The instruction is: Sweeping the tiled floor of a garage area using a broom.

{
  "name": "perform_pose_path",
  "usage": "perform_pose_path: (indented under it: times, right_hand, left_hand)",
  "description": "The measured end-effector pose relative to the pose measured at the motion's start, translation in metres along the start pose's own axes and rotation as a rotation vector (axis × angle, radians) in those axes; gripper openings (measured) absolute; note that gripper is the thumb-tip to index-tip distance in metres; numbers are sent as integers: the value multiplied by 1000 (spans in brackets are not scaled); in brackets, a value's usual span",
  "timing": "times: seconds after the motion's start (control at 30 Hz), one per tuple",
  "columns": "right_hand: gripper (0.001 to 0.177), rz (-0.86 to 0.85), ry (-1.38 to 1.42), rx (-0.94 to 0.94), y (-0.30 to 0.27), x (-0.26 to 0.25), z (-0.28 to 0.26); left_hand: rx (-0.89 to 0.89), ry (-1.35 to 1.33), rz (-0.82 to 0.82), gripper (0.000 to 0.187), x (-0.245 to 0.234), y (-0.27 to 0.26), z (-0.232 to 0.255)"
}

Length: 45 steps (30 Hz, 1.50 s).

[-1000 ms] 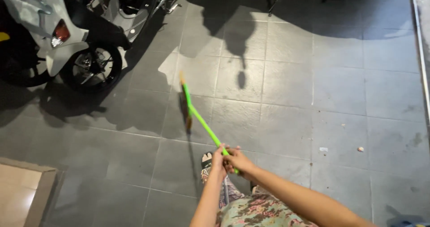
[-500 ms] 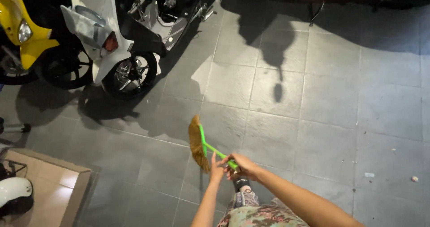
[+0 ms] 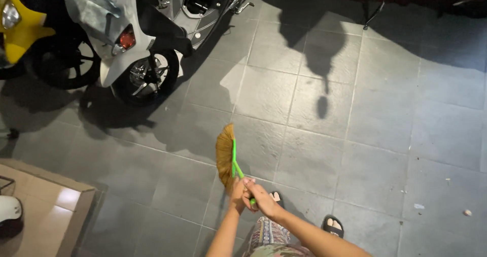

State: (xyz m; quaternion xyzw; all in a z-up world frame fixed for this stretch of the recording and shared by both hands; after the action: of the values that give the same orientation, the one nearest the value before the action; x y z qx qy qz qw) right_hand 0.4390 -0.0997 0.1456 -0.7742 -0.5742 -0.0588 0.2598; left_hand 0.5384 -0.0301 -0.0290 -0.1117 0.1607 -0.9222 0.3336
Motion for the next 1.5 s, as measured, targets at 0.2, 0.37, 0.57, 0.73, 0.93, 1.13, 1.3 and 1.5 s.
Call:
perform_pose_path:
  times: [0.2, 0.37, 0.57, 0.73, 0.93, 1.13, 1.3, 1.5]
  right_hand:
    - [75, 260, -116, -24, -43, -91, 3]
    - [78, 475, -155, -43, -93, -149, -2]
    - [63, 608, -185, -87, -121, -139, -39]
    - [48, 526, -215, -119, -122, -86, -90]
    - [62, 208, -209, -222, -124, -33, -109]
    - [21, 391, 41, -114, -82, 14, -147]
    - [4, 23, 651, 408, 0, 26, 8]
    - [16, 100, 715, 357, 80, -14, 72]
  left_hand:
    - [83, 754, 10, 31, 92, 33, -31]
    - [132, 709, -214, 26, 198, 46, -38]
    - [367, 63, -655, 51, 276, 22, 42]
    - [680, 4, -597, 58, 248, -40, 167]
    - [215, 415, -181, 22, 170, -39, 182]
    - [409, 290, 19, 36, 67, -39, 187]
    - [369, 719, 303, 34, -10, -13, 149]
    - [5, 355, 417, 59, -55, 41, 48]
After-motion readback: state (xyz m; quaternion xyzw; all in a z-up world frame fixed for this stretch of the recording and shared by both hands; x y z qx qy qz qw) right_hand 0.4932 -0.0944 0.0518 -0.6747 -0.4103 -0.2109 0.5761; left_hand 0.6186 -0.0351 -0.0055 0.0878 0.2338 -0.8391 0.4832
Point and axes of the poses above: each hand's wrist, its own y-axis towards the middle knuckle, its own x-axis out of the palm, z = x × y, the point moved 7 cm from there along y, towards the middle knuckle, and after that the axes turned 1 degree about -y, right-handed, at the moved point
